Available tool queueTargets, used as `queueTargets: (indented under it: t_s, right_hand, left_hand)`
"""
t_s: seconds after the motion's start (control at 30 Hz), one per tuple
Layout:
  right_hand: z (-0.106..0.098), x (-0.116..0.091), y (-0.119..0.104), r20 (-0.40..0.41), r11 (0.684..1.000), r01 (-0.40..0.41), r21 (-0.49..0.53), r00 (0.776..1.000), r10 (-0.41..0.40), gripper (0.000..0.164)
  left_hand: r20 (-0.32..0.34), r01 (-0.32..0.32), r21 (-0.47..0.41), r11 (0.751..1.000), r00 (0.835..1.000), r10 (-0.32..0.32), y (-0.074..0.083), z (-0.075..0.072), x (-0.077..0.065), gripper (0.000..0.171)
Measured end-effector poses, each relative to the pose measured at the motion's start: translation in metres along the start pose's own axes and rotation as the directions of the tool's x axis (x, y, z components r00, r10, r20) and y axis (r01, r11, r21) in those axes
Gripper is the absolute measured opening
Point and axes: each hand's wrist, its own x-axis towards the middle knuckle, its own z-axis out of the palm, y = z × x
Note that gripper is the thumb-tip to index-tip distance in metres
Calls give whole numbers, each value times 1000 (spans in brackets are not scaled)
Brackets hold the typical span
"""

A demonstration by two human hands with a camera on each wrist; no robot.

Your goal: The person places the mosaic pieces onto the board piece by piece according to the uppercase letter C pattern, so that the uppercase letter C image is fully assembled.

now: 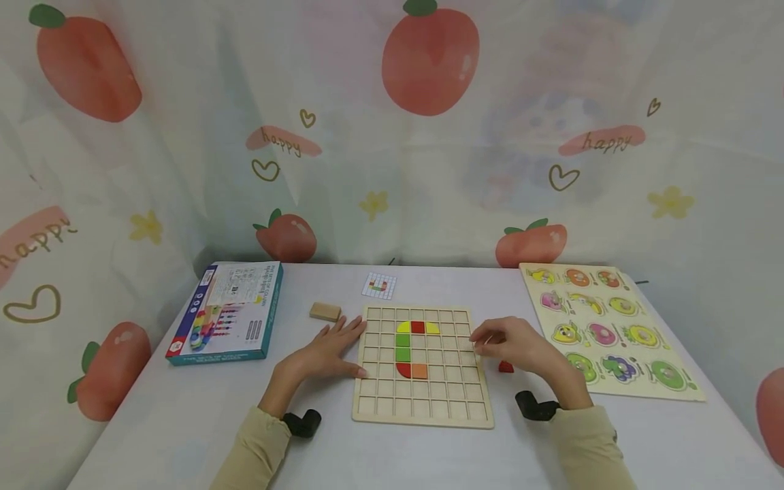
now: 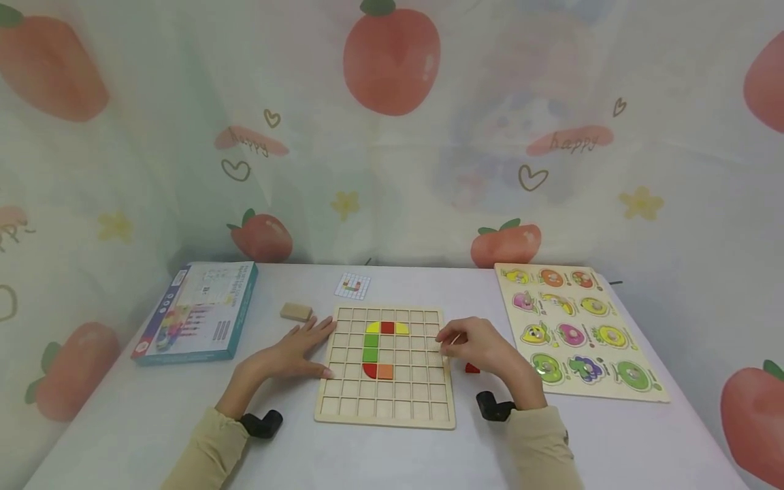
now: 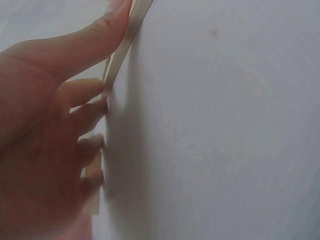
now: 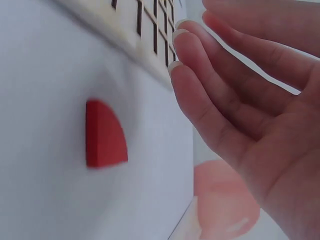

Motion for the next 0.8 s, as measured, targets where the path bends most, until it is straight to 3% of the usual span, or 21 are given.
queueTargets:
  t_s: [0.3, 0.5, 0.67, 0.8]
  right_hand:
    - [-13, -11, 31, 10, 994, -103, 42, 995, 103, 17]
    - [-20, -19, 49, 68, 986, -144, 88, 988, 138, 22]
    - [-20, -20, 52, 101, 981, -164, 100, 983, 154, 26]
    - [-15, -18, 45, 86, 980, -195, 46, 978, 190, 21]
  left_hand:
    - [2, -15, 11, 1000, 1000, 15, 0, 0, -1, 98]
    - [2, -5, 18, 1000, 1000, 5, -2, 1, 1, 99]
    - [2, -1, 12, 1000, 1000, 1, -1, 0, 0, 99]
    - [-1, -2, 5, 1000, 1000, 2, 0, -1, -1, 99]
